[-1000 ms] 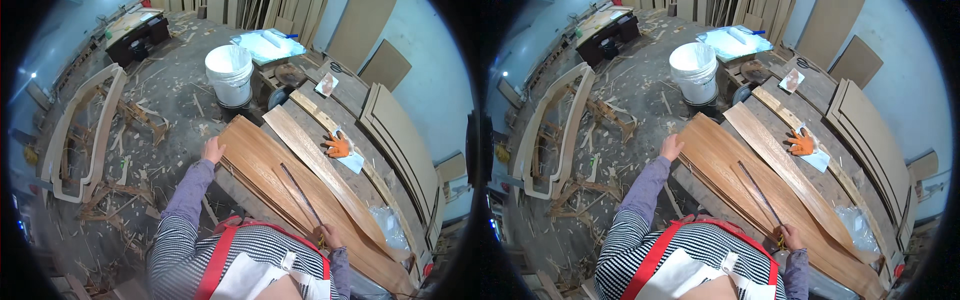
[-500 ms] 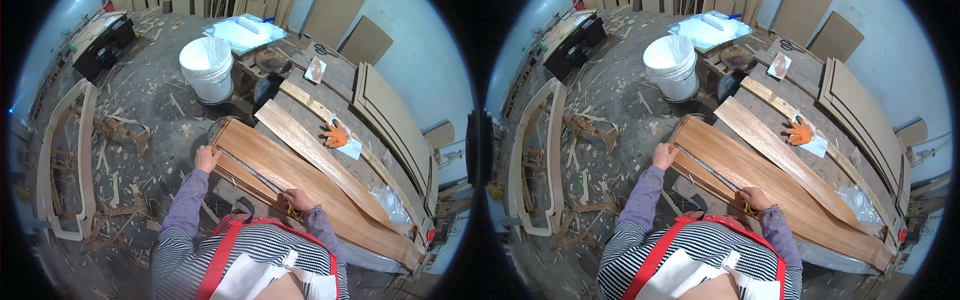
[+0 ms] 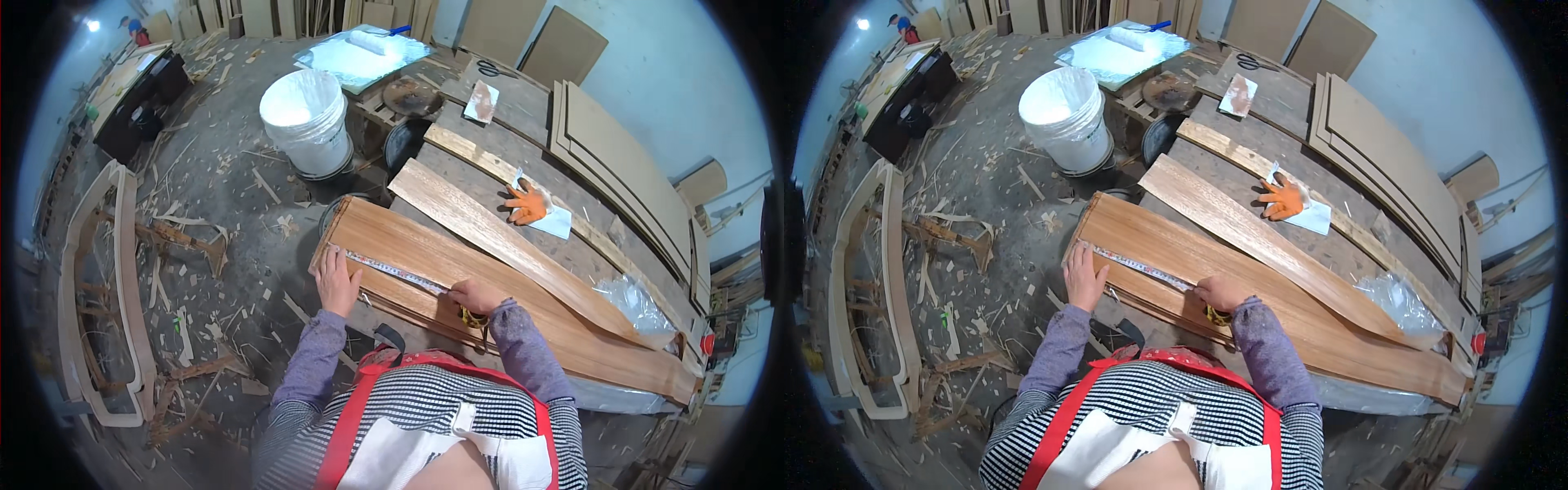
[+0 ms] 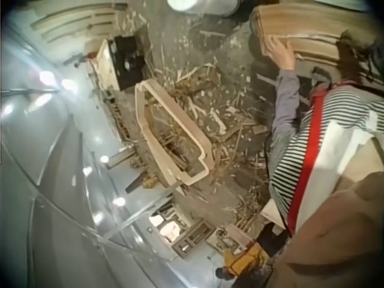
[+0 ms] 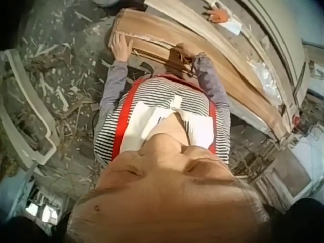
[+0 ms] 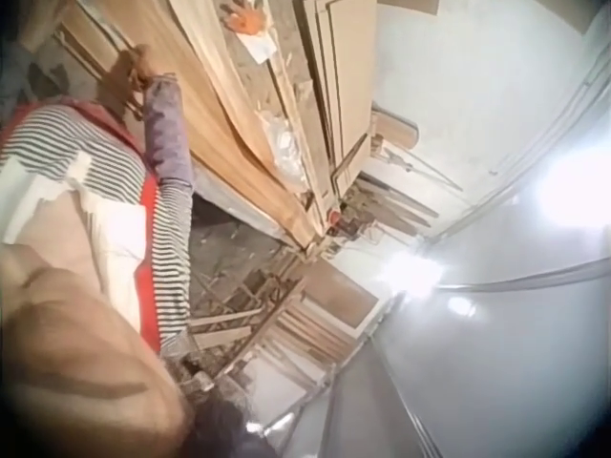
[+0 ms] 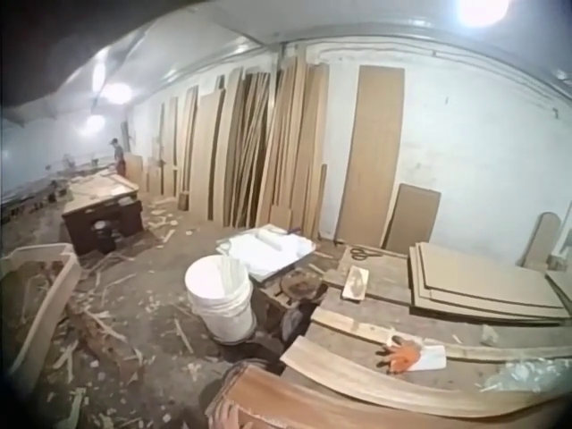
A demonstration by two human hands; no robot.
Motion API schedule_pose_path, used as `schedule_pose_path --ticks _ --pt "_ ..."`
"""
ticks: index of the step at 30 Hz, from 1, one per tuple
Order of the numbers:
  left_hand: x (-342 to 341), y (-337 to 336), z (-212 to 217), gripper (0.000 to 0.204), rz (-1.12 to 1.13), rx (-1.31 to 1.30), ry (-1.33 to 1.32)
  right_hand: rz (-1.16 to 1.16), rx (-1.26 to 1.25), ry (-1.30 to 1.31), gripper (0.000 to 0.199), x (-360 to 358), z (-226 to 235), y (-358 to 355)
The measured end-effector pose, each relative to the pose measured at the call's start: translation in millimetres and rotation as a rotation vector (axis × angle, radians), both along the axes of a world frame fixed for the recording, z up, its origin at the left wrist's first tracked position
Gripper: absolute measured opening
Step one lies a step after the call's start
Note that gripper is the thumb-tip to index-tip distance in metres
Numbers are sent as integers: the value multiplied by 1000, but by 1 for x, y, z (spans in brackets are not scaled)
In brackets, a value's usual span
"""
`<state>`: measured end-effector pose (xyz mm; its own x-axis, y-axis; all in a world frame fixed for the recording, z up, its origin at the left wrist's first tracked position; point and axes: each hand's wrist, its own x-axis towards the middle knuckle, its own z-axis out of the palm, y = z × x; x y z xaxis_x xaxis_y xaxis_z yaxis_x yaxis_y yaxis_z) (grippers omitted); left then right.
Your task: Measuring and marking curved wood pieces in a woodworking factory.
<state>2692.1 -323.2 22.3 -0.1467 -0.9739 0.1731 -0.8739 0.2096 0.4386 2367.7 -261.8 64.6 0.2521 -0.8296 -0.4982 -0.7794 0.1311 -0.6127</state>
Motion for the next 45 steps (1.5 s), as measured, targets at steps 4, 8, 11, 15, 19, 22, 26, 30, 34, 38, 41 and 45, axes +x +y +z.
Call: schedule_pose_path --ticks 4,8,11,15,19,22,26,30,34,38,41,45 --pt "-8 7 -3 58 -27 -41 -13 -28 16 30 31 -4 -12 3" --pt "-1 1 -9 42 -138 -122 -89 -53 12 -6 30 -5 -45 3" --pt "-4 -5 -20 34 -248 -259 -60 -134 102 -31 31 -7 -65 2" --pt "-8 -1 -31 48 -247 -286 -188 -110 -179 50 30 -10 -67 7" --pt "-5 -4 -39 50 -213 -201 -219 -76 -232 53 34 -8 -72 3" --pt "-2 -7 -41 50 -208 -147 -260 -60 -242 69 33 -5 -79 3" --pt "-4 -7 -37 49 -205 -127 -312 -71 -228 91 26 -4 -76 5" --pt "-7 -5 -32 48 -209 -108 -320 -83 -199 92 29 -4 -67 7" --pt "-7 -5 -31 49 -215 -104 -317 -82 -201 106 35 -3 -66 7" --pt "-6 -5 -32 50 -217 -104 -318 -85 -189 99 33 -4 -66 7" --pt "-8 -3 -31 49 -195 -21 -331 -72 -210 90 28 -5 -64 9" --pt "-8 -1 -30 52 -163 -30 -354 -60 -236 88 28 -3 -61 8"
